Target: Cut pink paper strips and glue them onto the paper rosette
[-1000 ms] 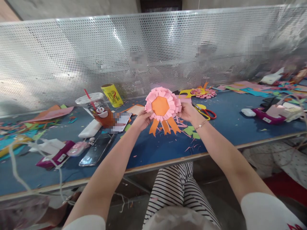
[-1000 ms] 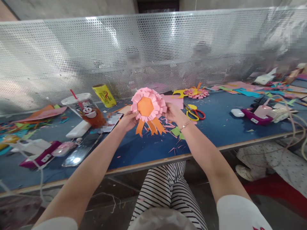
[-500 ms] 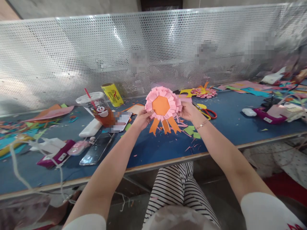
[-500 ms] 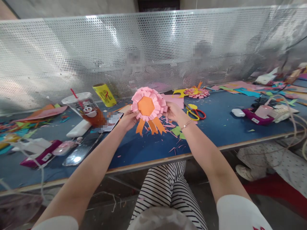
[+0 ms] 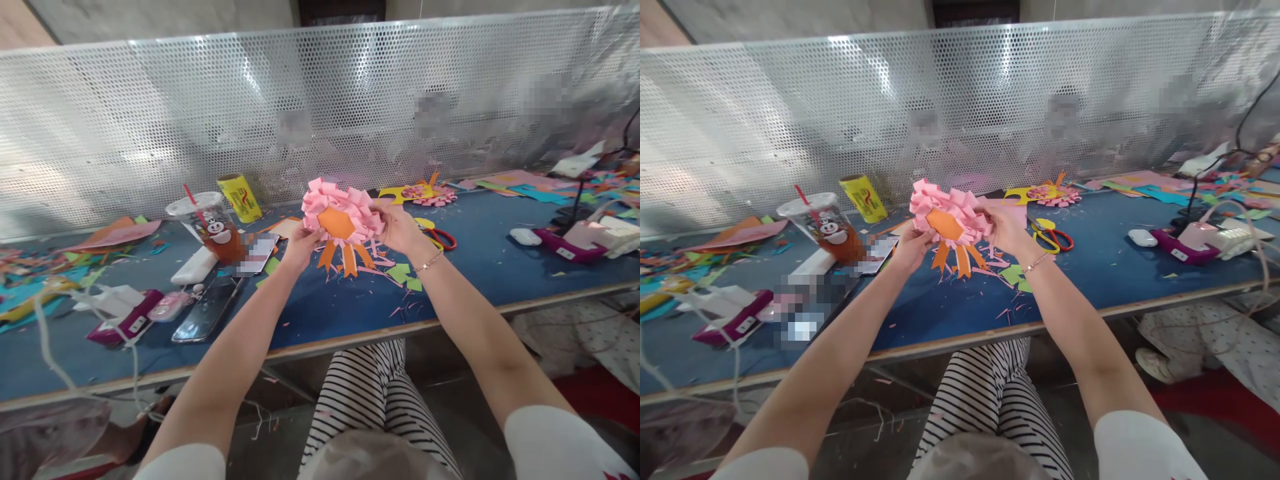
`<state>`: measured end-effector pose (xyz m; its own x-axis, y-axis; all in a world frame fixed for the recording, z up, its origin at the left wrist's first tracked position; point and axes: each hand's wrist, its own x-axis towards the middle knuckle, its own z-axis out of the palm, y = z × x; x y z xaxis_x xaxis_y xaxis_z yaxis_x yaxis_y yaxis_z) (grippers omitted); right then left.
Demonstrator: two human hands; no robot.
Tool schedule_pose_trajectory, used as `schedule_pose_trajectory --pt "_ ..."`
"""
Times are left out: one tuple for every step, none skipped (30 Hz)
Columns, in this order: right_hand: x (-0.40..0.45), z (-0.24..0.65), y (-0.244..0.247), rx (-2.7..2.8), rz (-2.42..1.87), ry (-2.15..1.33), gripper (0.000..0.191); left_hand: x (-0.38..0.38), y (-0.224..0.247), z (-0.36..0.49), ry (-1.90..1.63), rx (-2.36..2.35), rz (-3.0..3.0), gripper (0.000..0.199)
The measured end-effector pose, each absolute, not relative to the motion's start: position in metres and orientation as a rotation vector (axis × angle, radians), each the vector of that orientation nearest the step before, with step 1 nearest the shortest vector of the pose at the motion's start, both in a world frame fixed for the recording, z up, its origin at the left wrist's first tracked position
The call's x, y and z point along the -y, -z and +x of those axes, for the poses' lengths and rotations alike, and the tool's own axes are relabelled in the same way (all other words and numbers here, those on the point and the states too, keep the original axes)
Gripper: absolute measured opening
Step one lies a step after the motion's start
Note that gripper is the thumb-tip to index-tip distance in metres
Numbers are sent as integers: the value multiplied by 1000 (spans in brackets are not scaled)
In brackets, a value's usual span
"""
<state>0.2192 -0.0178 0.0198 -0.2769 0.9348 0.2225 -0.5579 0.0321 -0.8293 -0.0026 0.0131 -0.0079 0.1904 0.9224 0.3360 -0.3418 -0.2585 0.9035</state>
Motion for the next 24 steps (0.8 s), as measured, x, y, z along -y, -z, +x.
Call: schedule_pose_trajectory --pt "18 219 -19 1052 -489 -1562 16 -13 7 -2 -1382 -645 1292 32" --pt "19 219 -19 1059 -480 -1561 15 -12 7 -2 -1392 -659 1295 33" --pt "19 219 -19 1070 -471 -1553 14 -13 7 -2 -1405 -676 1297 33" --pt "20 220 -19 1087 -461 -1545 15 -13 7 -2 -1418 -694 1299 34" --pt "20 220 -20 1109 -449 -1539 16 -14 7 -2 -1430 -712 1303 34" --pt "20 221 -20 1136 -436 -1541 19 -15 8 -3 -1443 -726 1310 35" --pt "21 223 -21 1168 -424 -1550 23 -16 8 -4 -1452 -735 1320 34" --pt "21 224 -21 1205 -413 -1562 27 -17 9 -5 -1455 -738 1334 34" --pt "21 226 -21 1245 -405 -1572 30 -18 9 -5 -1455 -738 1348 34" --pt "21 228 -20 1285 -402 -1575 34 -19 9 -6 -1449 -737 1359 33" --pt "21 230 -19 1321 -403 -1568 37 -19 10 -7 -1438 -736 1367 33" --pt "21 231 -18 1352 -406 -1554 40 -20 10 -7 -1425 -736 1374 33" --pt "21 233 -16 1375 -411 -1535 43 -20 10 -8 -1410 -736 1380 33" --pt "20 234 -14 1392 -418 -1515 45 -20 10 -8 -1396 -735 1385 32" --pt "20 235 -13 1404 -431 -1500 46 -20 10 -8 -1381 -733 1392 32" --pt "19 236 -11 1410 -447 -1491 47 -19 10 -9 -1365 -727 1401 32" --pt "18 236 -10 1413 -463 -1487 47 -19 9 -9 -1350 -719 1409 32" --pt "18 237 -9 1414 -477 -1487 47 -18 9 -9 -1335 -713 1416 31" --pt "17 237 -8 1416 -488 -1490 46 -17 8 -10 -1321 -709 1423 31" --pt "17 238 -8 1419 -498 -1496 45 -17 8 -10 -1308 -708 1430 31" --pt "16 238 -7 1425 -507 -1503 44 -16 7 -10 -1300 -709 1436 31" --pt "16 239 -7 1430 -515 -1509 43 -15 6 -10 -1299 -713 1438 32" --pt "16 240 -7 1434 -522 -1514 42 -14 5 -10 -1300 -719 1440 32" --pt "15 240 -7 1437 -528 -1519 40 -14 4 -10 -1300 -724 1440 32"
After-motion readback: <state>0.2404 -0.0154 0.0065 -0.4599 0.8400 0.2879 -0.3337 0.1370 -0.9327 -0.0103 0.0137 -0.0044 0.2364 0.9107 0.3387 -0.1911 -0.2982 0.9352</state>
